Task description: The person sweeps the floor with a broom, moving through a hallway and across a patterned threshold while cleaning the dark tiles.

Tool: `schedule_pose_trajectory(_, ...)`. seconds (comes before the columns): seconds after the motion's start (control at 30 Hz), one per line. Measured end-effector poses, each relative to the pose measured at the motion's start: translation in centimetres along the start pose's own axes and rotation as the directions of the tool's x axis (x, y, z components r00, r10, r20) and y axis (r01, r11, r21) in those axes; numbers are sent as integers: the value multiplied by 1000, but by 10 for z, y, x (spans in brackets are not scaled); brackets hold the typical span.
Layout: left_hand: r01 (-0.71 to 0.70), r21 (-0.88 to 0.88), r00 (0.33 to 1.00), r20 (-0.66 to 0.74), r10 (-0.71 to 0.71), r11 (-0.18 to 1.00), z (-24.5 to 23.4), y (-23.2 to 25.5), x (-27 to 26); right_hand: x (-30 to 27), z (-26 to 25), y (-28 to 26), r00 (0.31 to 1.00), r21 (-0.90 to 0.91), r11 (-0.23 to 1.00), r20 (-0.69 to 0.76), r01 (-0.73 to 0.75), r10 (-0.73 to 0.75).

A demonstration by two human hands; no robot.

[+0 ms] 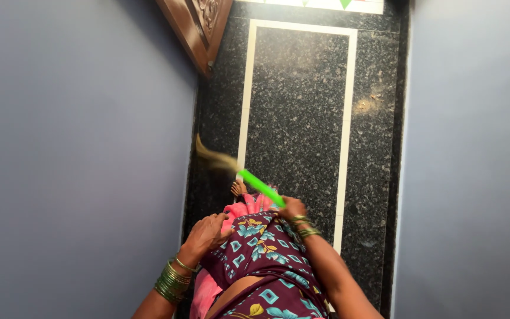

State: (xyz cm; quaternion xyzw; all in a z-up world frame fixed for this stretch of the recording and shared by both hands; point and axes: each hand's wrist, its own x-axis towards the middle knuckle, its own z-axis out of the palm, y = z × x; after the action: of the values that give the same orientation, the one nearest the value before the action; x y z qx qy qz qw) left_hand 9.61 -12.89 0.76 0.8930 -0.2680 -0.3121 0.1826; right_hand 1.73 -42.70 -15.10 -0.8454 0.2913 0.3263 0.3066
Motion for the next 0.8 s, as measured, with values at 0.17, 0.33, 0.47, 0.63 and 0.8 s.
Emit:
schedule_pose_trajectory(0.17,34,-35,999,19,-33,999,-18,-13,10,28,-33,51,964,51,972,-126,-228,233)
schedule_pose_trajectory(0.33,69,-28,997,30,-68,997,-20,-32,17,73,-57,59,863,215,916,-314,-340,394)
schedule_pose_trajectory(0.47,62,-36,997,42,-61,997,-25,-42,20,84,-40,15,829,261,922,-414,-287,375)
schedule_pose_trajectory(0.63,56,-52,998,30,-54,997,-38,-43,28,37,-1,-36,891,306,951,-423,-35,168)
schedule_pose_trajectory(0.8,31,-48,999,23,-30,998,-44,-52,38,29,3,-86,990,91,992,-108,-83,92)
